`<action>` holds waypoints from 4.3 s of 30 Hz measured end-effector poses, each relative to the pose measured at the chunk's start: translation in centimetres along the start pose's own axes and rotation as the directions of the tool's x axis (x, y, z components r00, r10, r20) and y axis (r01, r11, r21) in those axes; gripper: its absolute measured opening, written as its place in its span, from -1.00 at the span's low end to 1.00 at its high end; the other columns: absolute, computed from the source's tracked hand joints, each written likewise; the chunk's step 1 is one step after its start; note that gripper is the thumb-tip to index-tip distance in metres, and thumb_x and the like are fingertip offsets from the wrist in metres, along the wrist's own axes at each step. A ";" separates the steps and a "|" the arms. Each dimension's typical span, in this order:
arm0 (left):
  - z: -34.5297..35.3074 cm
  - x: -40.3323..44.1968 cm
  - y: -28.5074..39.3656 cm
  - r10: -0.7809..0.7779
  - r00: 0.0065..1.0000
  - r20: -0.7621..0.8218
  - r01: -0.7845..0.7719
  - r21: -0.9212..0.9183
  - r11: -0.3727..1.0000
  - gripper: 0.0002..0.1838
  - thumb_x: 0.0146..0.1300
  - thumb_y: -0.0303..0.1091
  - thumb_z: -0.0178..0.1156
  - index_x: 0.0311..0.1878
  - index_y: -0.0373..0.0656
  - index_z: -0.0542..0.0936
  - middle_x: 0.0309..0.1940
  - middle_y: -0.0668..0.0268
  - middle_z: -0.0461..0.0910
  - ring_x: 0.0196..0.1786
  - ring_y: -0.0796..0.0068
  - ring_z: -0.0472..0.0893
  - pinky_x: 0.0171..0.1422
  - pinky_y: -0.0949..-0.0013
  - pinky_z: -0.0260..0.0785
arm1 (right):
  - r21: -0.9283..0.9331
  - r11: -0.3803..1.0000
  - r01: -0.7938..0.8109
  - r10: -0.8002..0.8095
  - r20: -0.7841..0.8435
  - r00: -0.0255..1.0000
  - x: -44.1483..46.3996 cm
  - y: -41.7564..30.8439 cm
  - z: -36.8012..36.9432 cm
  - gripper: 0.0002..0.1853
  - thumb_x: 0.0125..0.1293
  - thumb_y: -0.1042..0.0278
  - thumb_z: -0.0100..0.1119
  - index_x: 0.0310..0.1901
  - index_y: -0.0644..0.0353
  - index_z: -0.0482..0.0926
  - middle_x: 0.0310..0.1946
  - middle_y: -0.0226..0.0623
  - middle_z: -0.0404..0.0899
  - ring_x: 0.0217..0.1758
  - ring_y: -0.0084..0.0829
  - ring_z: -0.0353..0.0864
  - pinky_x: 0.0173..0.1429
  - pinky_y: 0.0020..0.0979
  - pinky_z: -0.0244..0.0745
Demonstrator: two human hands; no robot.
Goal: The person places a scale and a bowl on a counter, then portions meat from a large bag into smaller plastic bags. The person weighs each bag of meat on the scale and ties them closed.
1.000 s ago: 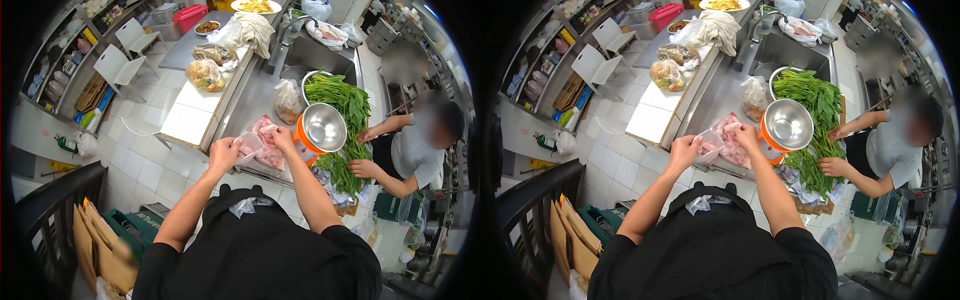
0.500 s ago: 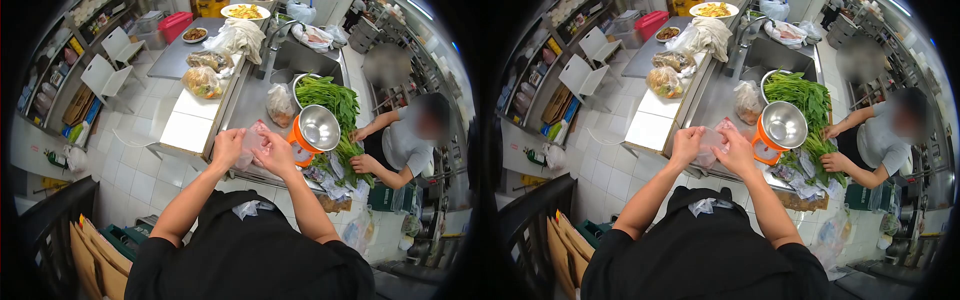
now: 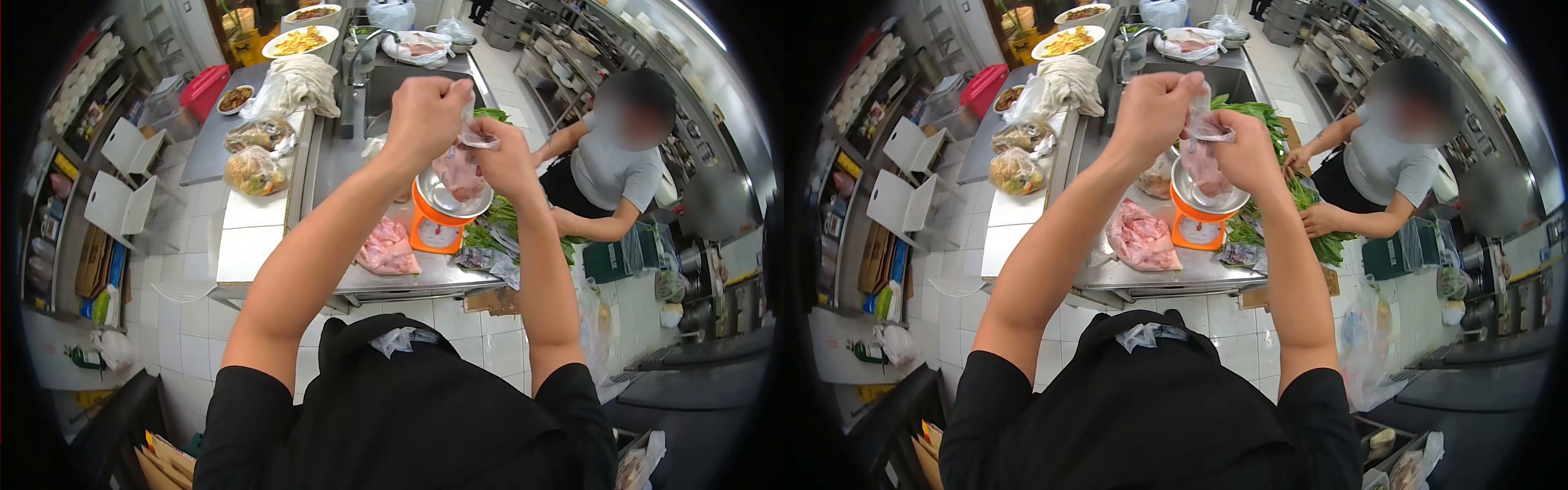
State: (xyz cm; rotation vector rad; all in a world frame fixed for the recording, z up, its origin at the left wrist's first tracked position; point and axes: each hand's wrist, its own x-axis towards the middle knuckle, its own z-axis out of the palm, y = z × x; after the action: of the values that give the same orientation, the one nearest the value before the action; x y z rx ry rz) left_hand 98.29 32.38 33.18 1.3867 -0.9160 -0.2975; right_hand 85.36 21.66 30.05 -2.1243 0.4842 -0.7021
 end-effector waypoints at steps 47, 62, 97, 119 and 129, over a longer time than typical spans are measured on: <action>3.6 -1.1 -11.7 -0.331 0.924 0.190 0.283 0.239 0.929 -0.17 0.26 0.19 0.44 0.32 -0.39 0.59 -0.27 0.04 0.77 -0.34 0.34 0.76 -0.21 0.26 0.60 | -0.139 0.968 -0.208 0.224 0.107 0.969 -3.1 12.2 -2.9 0.19 -0.06 0.38 0.69 0.61 0.24 0.15 0.06 -0.02 0.68 -0.10 -0.39 0.72 -0.01 -0.34 0.65; 4.7 -0.8 -11.4 -0.251 0.944 0.214 0.202 0.223 0.953 -0.65 0.49 -0.17 0.32 -0.04 -0.37 0.74 -0.47 0.28 0.66 -0.52 0.54 0.63 -0.45 0.38 0.50 | -0.151 0.976 -0.159 0.180 0.140 0.974 -2.8 12.6 -2.3 0.13 -0.03 0.37 0.68 0.58 0.25 0.21 0.02 -0.09 0.70 -0.09 -0.41 0.71 0.02 -0.34 0.65; -11.1 -24.3 -15.8 -0.440 0.828 -0.348 0.511 0.142 0.848 -0.71 0.49 -0.28 0.31 -0.01 -0.37 0.77 -0.46 0.33 0.72 -0.40 0.67 0.55 -0.28 0.41 0.44 | -0.288 0.955 -0.070 0.121 0.163 0.979 -8.3 17.8 22.1 -0.67 0.19 0.39 0.32 0.00 0.28 0.66 -0.15 0.05 0.71 -0.14 -0.02 0.75 -0.07 -0.09 0.66; -7.5 -10.9 -3.2 -0.184 0.983 -0.027 0.186 0.100 0.978 -0.67 0.53 -0.19 0.30 -0.04 -0.33 0.77 -0.50 0.40 0.65 -0.49 0.73 0.52 -0.42 0.53 0.38 | 0.489 0.870 -0.061 -0.036 0.187 0.982 -7.8 6.0 18.2 -0.39 0.25 0.29 0.50 0.30 0.28 0.53 0.04 -0.31 0.64 -0.04 -0.51 0.65 -0.06 -0.42 0.57; -12.2 -12.2 -4.3 -0.334 0.943 -0.004 0.332 -0.108 0.937 -0.59 0.52 -0.26 0.29 0.29 -0.29 0.63 -0.42 0.43 0.62 -0.47 0.72 0.54 -0.40 0.57 0.37 | 0.090 0.992 -0.088 0.087 0.018 0.996 1.9 8.3 1.4 -0.66 0.60 0.20 0.09 -0.17 0.31 0.73 -0.37 -0.35 0.71 -0.32 -0.56 0.60 -0.17 -0.37 0.50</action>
State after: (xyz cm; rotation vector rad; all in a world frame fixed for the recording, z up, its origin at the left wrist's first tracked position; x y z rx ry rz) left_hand 100.42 48.31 25.62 1.4408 -0.6335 -0.5788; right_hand 86.90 16.55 23.26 -2.0095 0.5249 -0.6472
